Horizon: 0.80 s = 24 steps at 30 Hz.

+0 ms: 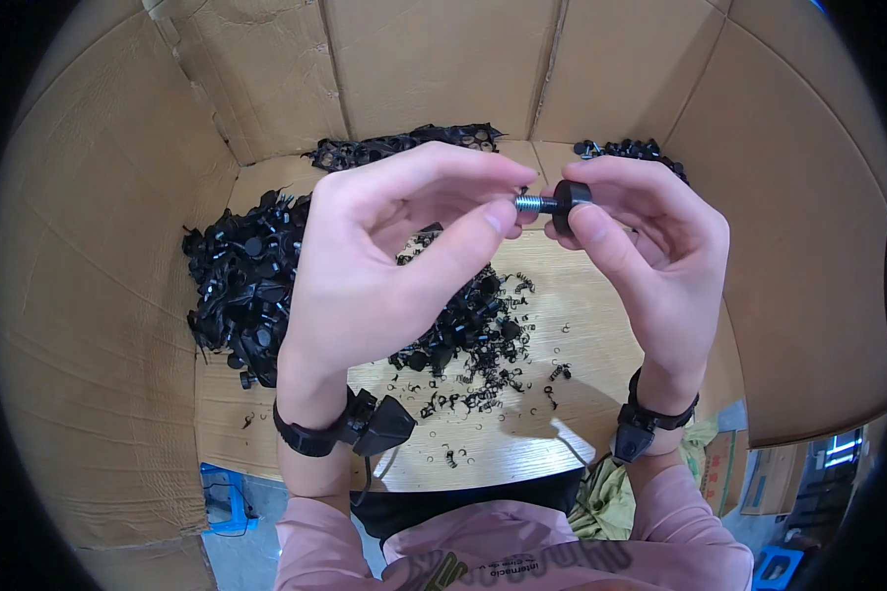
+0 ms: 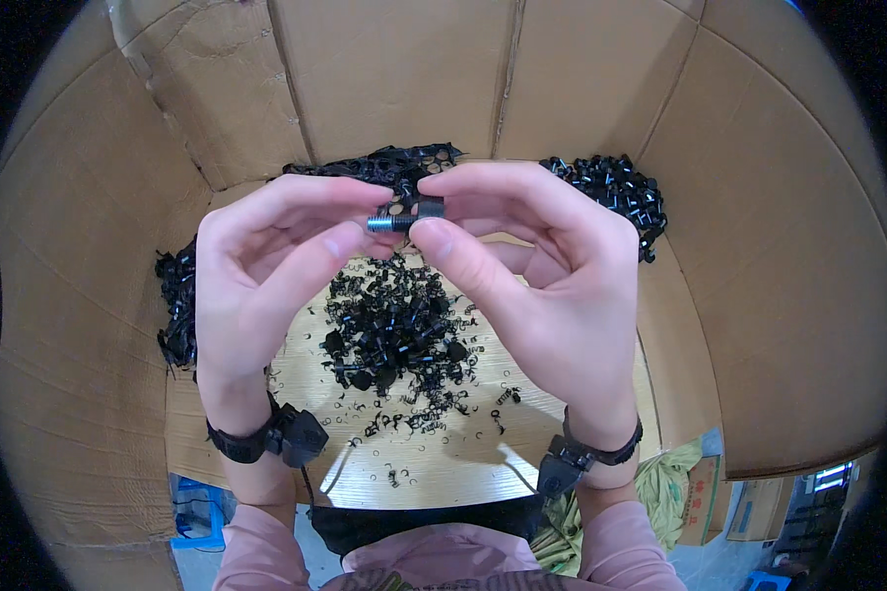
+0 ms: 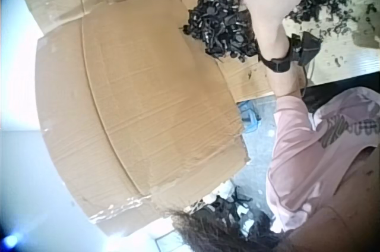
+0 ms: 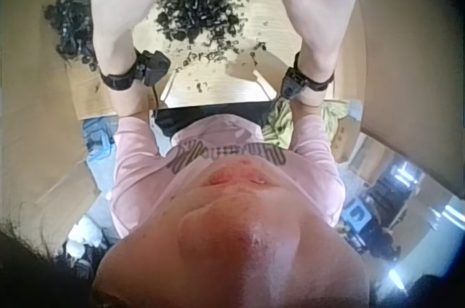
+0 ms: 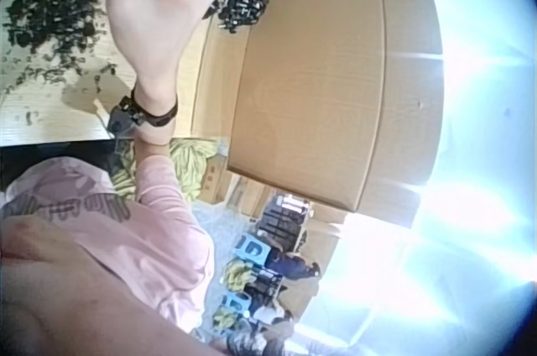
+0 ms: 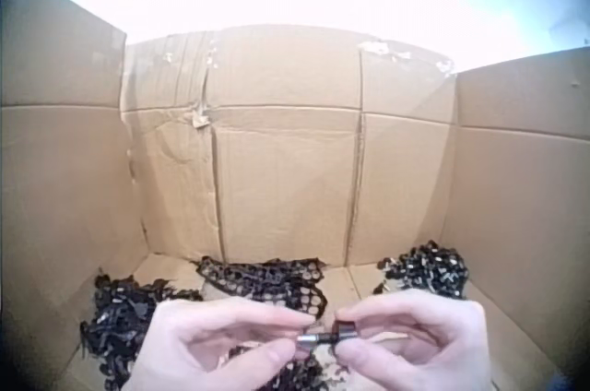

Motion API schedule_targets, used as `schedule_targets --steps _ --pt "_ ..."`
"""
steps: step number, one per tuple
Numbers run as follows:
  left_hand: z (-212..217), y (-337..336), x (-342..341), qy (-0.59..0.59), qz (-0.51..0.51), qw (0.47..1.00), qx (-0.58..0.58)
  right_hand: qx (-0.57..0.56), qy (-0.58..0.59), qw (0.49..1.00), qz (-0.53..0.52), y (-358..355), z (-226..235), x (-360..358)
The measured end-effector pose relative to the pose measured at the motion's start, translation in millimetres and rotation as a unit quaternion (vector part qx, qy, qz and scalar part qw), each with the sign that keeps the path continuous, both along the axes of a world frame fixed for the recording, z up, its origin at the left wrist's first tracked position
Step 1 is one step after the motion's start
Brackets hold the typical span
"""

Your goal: The recorder threads small black plastic rings from a container onto a thin wire while holding a knob assembly.

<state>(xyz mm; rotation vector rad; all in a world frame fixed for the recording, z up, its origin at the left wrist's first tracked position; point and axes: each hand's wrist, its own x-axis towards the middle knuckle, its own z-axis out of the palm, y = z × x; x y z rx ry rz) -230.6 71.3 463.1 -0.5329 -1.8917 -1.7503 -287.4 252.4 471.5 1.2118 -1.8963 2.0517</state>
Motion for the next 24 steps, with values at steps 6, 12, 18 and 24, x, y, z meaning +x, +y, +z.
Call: schedule_targets --steps 6,12,18,24 --pt "-1.0 2.9 -0.4 -0.031 -0.01 0.999 0.033 -0.014 -0.06 0.998 -0.008 -1.6 0.8 1.2" --pt "-2.3 0.2 -1.8 -0.032 -0.016 0.999 -0.01 -0.007 -0.08 0.997 -0.009 -1.0 1.0 0.7" --pt "-3.2 0.3 -2.6 -0.036 -0.029 0.999 0.008 0.019 -0.039 0.999 -0.003 1.3 0.0 -0.4" --pt "-2.8 1.8 -2.5 -0.054 -0.029 0.997 0.039 0.01 -0.06 0.998 0.008 1.0 -0.6 0.0"
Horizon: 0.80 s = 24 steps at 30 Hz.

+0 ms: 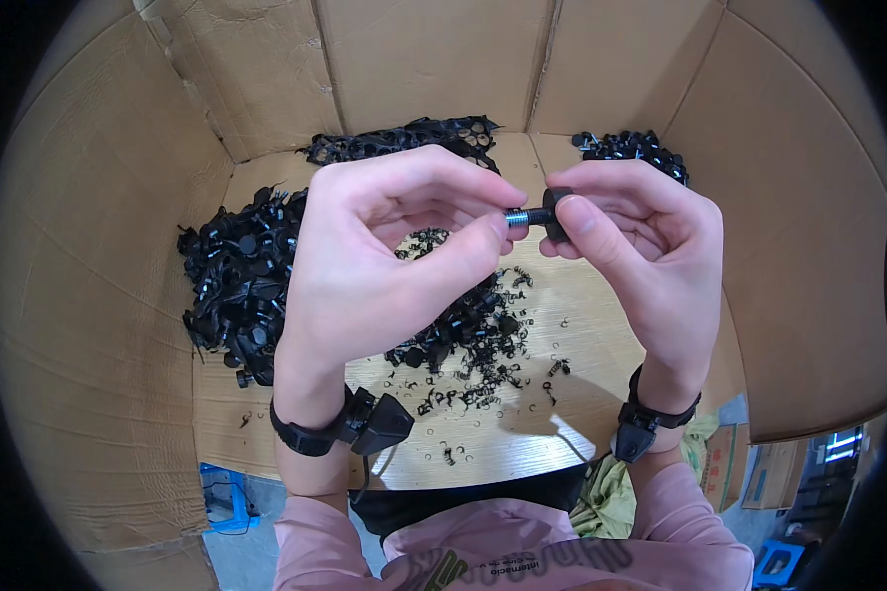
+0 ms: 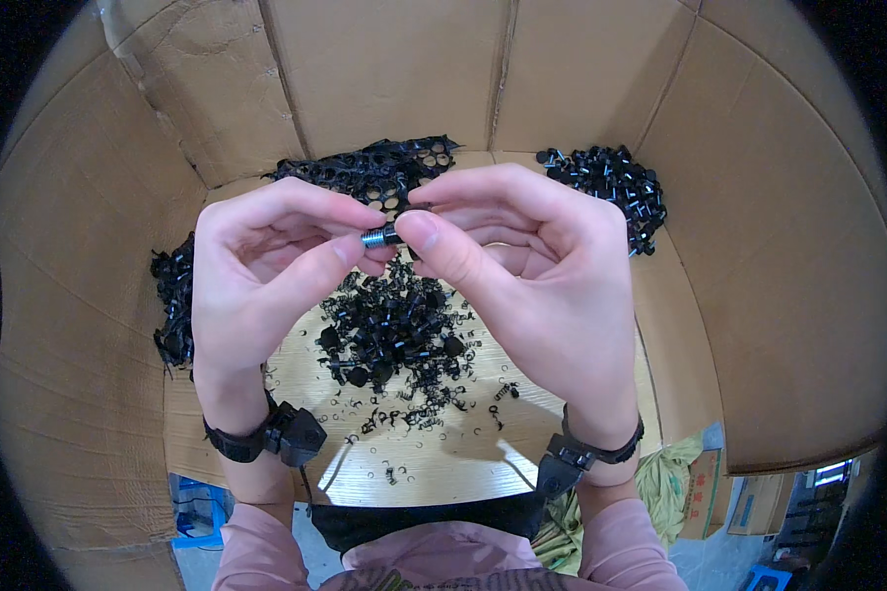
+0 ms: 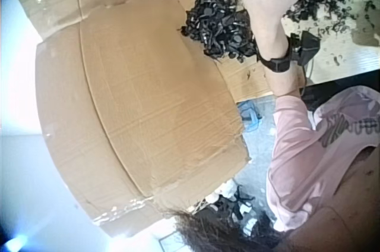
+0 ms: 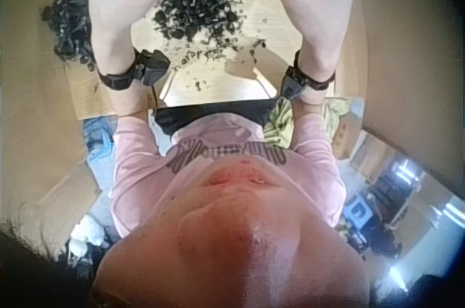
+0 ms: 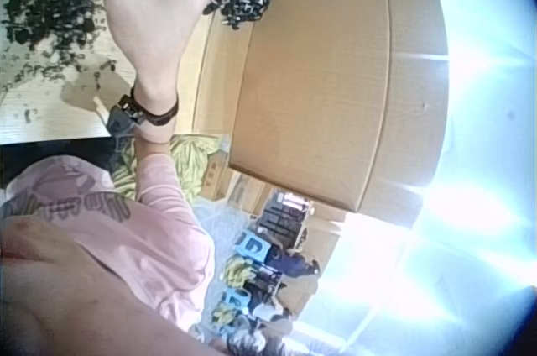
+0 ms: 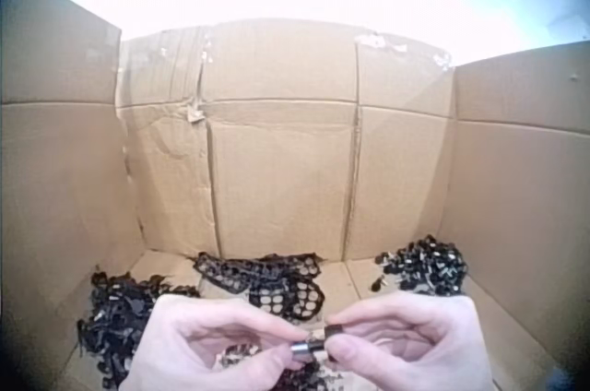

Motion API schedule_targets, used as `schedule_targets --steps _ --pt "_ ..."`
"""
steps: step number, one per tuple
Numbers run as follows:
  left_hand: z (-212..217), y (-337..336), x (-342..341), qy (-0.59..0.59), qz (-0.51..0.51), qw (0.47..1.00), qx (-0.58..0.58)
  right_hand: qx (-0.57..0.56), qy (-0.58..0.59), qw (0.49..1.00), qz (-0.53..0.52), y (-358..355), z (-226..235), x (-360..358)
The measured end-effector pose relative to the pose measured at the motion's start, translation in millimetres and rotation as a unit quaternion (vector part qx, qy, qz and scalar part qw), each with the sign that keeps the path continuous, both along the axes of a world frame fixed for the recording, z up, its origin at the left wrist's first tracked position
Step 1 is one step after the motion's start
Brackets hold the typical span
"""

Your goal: The recorder threads small black plastic rings from a container onto a thin wire while holding a knob assembly.

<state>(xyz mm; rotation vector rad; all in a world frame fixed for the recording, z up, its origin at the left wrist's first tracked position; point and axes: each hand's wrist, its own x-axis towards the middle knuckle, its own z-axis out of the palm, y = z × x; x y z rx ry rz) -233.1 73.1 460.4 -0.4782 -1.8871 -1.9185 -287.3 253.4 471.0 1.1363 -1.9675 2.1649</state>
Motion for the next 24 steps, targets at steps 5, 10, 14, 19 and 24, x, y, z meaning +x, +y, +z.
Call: schedule_targets --steps 5,10,14,19,24 --pt "-1.6 -2.7 -0.6 0.024 0.002 0.999 -0.046 0.004 0.005 1.0 0.003 0.9 -0.6 -0.5" --pt "-1.2 2.4 -1.0 0.006 0.024 1.0 -0.011 0.007 0.006 1.0 0.002 0.8 -1.6 -0.3" --pt "-3.5 5.4 -4.4 0.068 0.063 0.994 -0.056 0.008 0.004 1.0 -0.003 0.4 -0.9 -0.5" --pt "-2.9 -2.3 -8.8 0.121 0.168 0.954 -0.217 0.014 -0.001 1.0 -0.001 4.1 2.6 -0.5" --pt "0.6 0.7 -2.5 0.11 0.122 0.973 -0.164 0.003 0.06 0.998 0.029 4.7 -0.1 -5.2"
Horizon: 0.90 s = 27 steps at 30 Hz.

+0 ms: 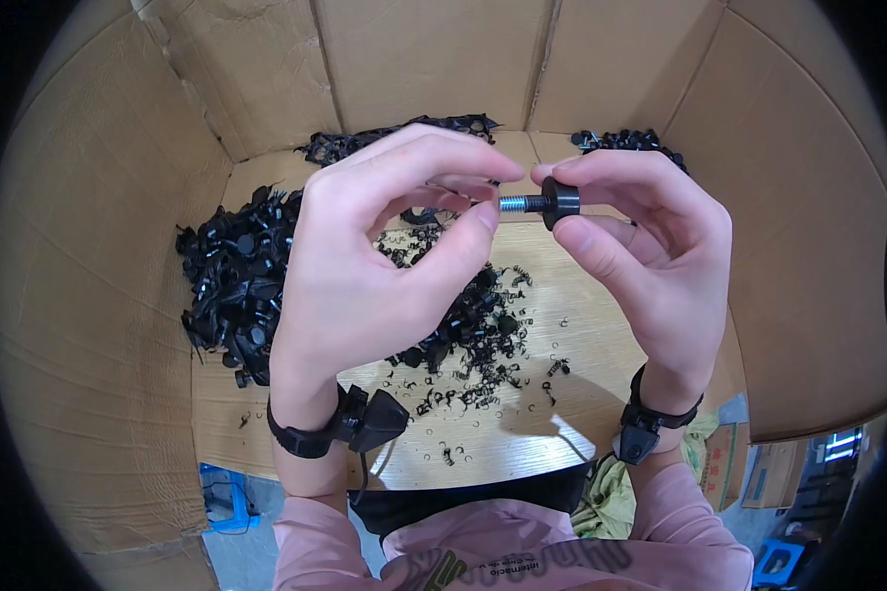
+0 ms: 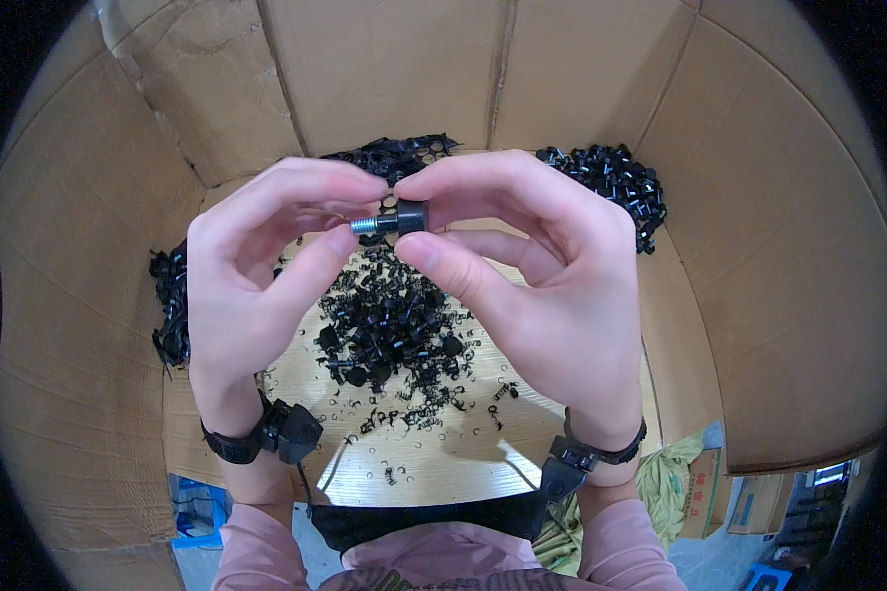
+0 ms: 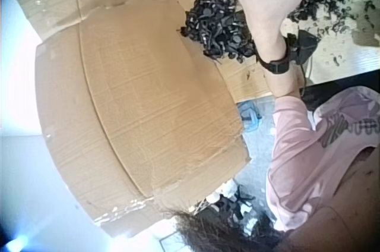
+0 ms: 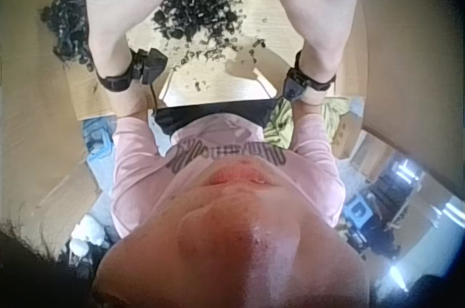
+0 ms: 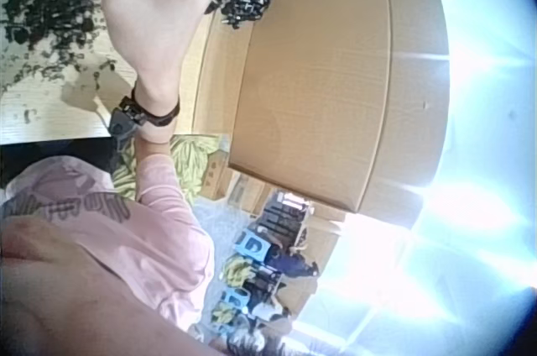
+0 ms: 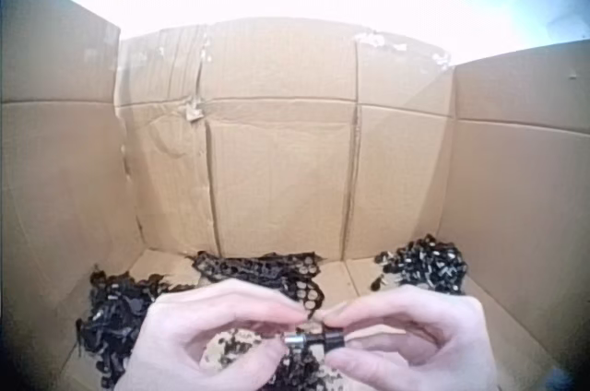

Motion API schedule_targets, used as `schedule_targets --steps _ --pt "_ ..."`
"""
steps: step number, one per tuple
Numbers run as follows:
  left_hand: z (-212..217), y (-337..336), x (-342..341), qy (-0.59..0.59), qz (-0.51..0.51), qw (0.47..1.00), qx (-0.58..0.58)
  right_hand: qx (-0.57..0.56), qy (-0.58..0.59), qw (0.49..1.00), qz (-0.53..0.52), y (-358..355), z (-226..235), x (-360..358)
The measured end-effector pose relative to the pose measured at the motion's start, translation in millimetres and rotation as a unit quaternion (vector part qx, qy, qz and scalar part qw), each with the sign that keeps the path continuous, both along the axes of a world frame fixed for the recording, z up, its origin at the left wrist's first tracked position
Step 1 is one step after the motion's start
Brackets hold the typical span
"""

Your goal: The recorder threads small black plastic rings from a container onto a thin wire while holding a knob assembly.

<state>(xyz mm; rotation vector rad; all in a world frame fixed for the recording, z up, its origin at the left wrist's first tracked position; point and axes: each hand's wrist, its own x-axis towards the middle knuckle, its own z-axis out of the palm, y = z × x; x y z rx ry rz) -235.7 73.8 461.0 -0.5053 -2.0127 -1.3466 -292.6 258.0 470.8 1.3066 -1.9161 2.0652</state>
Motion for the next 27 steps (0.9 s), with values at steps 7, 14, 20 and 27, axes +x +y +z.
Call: schedule_targets --steps 7,14,20,27 --pt "0.9 2.3 3.8 -0.089 -0.114 0.979 0.145 -0.001 0.011 1.0 0.002 -1.8 0.0 3.6" --pt "0.0 0.1 2.3 -0.128 -0.125 0.965 0.193 0.001 0.076 0.997 0.004 -3.5 -2.0 3.5" --pt "-3.0 -1.5 -1.0 -0.116 -0.131 0.967 0.185 -0.002 0.083 0.996 0.004 -4.3 -2.3 4.2" --pt "-4.6 -3.7 -1.2 -0.103 -0.136 0.972 0.162 0.007 0.086 0.996 0.011 -4.9 -2.4 5.5"
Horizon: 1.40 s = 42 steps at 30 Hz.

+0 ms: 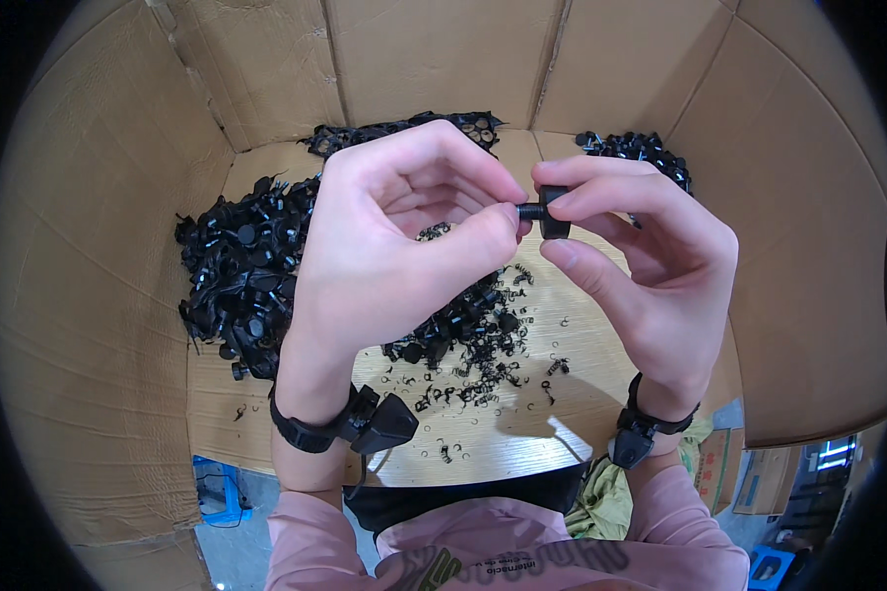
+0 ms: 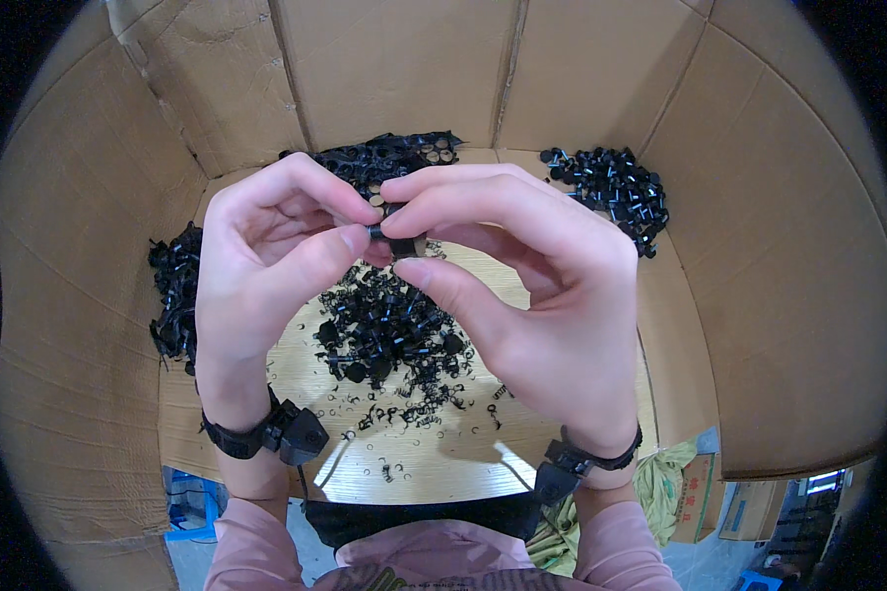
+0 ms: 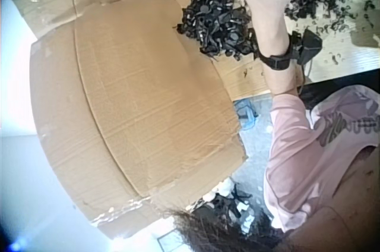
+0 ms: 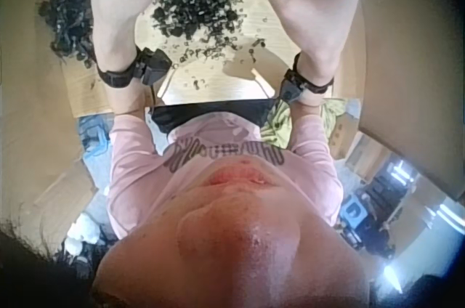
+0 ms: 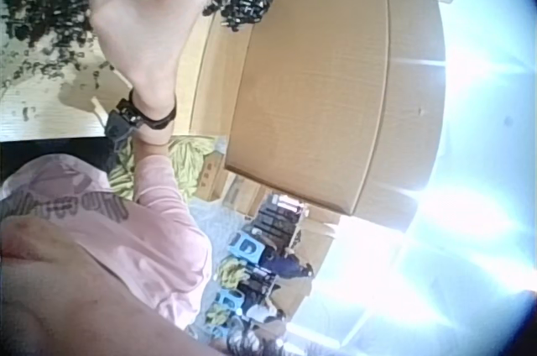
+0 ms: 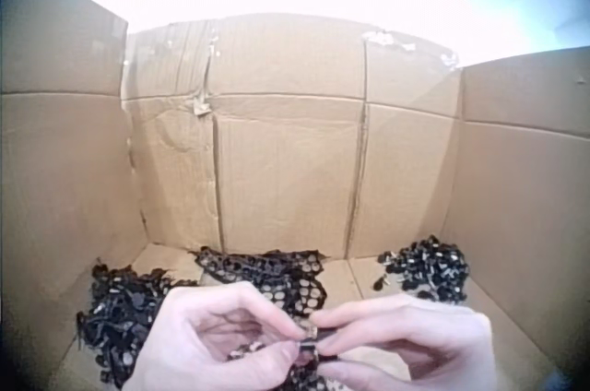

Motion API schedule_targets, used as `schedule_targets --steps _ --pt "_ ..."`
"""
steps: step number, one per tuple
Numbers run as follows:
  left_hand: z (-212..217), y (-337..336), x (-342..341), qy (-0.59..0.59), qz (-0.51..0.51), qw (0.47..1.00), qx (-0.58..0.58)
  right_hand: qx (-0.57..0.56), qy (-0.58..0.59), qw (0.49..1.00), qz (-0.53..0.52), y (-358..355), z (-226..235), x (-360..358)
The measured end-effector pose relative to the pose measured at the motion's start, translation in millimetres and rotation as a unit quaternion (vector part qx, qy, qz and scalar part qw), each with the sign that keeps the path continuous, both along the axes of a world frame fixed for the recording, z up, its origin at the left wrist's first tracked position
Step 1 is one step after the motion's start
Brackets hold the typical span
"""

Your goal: The recorder threads small black plastic rings from a container onto a thin wire while holding a knob assembly.

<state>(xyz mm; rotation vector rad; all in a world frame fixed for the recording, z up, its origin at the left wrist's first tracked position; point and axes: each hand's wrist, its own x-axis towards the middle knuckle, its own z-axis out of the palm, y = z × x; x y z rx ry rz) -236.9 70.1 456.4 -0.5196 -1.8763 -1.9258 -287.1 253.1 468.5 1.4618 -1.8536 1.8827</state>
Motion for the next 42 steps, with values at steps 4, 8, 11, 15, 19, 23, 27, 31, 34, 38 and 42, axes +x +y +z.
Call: schedule_targets --steps 4,8,11,15,19,23,27,31,34,38,42 --pt "3.9 3.5 3.6 -0.002 0.028 1.0 -0.013 -0.016 -0.006 1.0 -0.007 -2.4 -0.8 0.4" --pt "3.1 5.2 2.9 0.004 0.036 0.999 -0.009 -0.022 0.001 1.0 -0.009 -3.2 -1.4 0.6" --pt "4.8 6.2 4.8 0.006 0.044 0.999 -0.015 -0.022 0.004 1.0 -0.012 -2.3 -1.1 0.4" --pt "2.5 3.0 3.5 0.002 0.018 1.0 0.012 -0.016 -0.004 1.0 -0.008 -1.0 -0.2 1.3" --pt "0.3 0.5 2.9 0.01 0.006 1.0 0.016 -0.006 -0.004 1.0 0.0 -0.4 0.5 1.8" --pt "0.1 0.3 2.4 0.005 -0.014 0.999 0.039 0.002 -0.003 1.0 0.006 0.9 1.2 1.6" --pt "0.6 -0.3 2.5 -0.011 -0.033 0.998 0.054 0.004 0.012 1.0 0.008 1.8 1.0 0.0" --pt "0.6 -0.6 1.7 -0.022 -0.02 0.999 0.029 0.007 0.018 1.0 0.007 1.1 -0.5 -0.5" --pt "0.6 -0.1 1.5 -0.021 -0.013 0.999 0.02 0.024 0.07 0.997 -0.007 0.9 -1.4 -2.2" --pt "1.6 0.6 3.5 -0.013 -0.003 1.0 0.025 0.014 0.076 0.997 -0.015 -1.2 -1.9 -0.9" --pt "3.9 3.5 5.7 -0.016 0.016 1.0 0.012 0.01 0.08 0.997 -0.018 -1.5 -2.7 -1.2"
